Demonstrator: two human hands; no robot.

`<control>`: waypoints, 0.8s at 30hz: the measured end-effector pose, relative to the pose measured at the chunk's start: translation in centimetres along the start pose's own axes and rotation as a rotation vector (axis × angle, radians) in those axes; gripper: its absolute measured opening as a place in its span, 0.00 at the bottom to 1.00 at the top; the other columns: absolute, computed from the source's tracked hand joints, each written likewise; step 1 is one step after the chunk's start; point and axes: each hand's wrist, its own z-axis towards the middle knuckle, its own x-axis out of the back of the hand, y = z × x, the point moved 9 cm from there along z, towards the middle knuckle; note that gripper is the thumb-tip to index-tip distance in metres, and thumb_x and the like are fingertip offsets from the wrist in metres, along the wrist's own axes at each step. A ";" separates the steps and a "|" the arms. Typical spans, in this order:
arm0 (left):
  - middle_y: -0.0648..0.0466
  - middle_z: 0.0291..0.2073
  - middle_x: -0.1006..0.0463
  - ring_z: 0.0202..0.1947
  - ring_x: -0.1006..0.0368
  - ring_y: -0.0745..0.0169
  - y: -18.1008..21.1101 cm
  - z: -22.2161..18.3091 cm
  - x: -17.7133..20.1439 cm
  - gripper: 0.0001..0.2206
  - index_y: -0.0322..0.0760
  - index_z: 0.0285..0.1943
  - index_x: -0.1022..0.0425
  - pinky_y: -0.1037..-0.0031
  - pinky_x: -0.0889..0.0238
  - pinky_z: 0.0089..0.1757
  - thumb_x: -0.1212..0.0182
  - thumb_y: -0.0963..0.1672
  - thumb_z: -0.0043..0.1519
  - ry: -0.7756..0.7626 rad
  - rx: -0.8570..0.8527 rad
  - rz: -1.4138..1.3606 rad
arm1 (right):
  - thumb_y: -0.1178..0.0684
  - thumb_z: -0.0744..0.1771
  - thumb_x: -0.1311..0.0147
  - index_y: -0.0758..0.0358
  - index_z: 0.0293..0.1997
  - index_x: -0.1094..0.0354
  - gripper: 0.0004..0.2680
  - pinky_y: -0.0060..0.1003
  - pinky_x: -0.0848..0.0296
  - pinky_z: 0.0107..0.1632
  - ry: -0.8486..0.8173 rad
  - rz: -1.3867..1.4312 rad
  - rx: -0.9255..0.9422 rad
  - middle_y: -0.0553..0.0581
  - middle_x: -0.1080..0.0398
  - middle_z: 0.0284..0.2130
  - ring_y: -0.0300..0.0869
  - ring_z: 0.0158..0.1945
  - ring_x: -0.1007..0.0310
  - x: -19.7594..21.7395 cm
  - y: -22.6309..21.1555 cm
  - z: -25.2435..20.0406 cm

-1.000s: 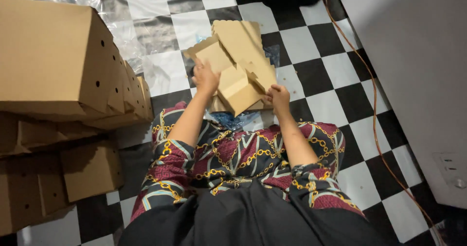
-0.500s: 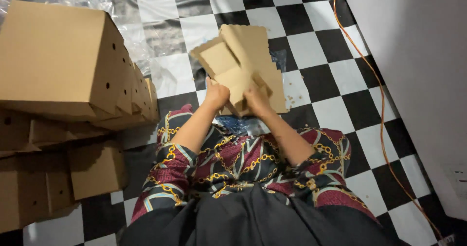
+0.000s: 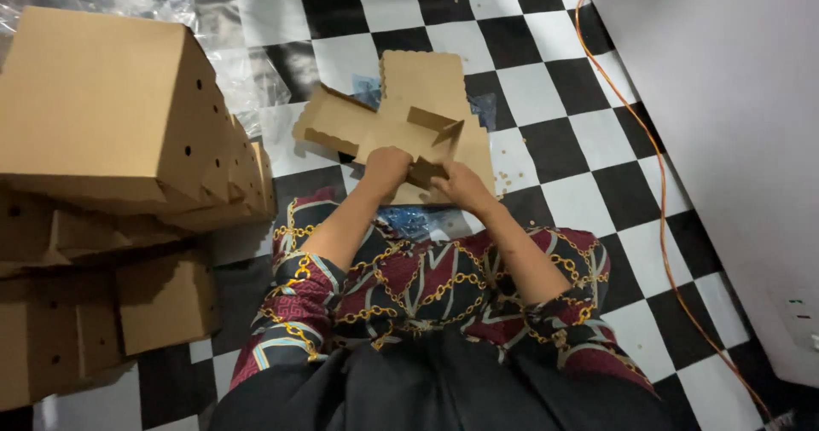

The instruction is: Assembling a cardboard box by folding and tucking flaps along pre-scored lines.

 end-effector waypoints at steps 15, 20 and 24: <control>0.42 0.48 0.17 0.54 0.24 0.37 7.2 0.3 -5.2 0.16 0.51 0.60 0.22 0.50 0.31 0.54 0.54 0.50 0.71 -0.203 0.012 -0.383 | 0.62 0.65 0.43 0.56 0.49 0.30 0.10 0.52 0.22 0.48 0.550 -0.062 0.119 0.58 0.37 0.55 0.60 0.50 0.26 0.4 7.6 -2.7; 0.45 0.45 0.16 0.51 0.21 0.40 7.7 0.2 -5.8 0.14 0.52 0.58 0.22 0.52 0.28 0.50 0.51 0.47 0.69 -0.150 -0.016 -0.302 | 0.55 0.67 0.41 0.56 0.45 0.33 0.06 0.42 0.26 0.46 0.672 -0.007 -0.079 0.54 0.38 0.42 0.52 0.46 0.28 -1.1 9.8 -4.8; 0.51 0.33 0.18 0.41 0.20 0.43 9.8 0.5 -6.7 0.10 0.51 0.47 0.22 0.54 0.25 0.41 0.49 0.45 0.63 -0.098 -0.189 -0.105 | 0.44 0.72 0.52 0.52 0.48 0.32 0.08 0.47 0.27 0.47 0.691 0.360 -0.315 0.59 0.27 0.34 0.54 0.43 0.24 -3.4 12.9 -4.9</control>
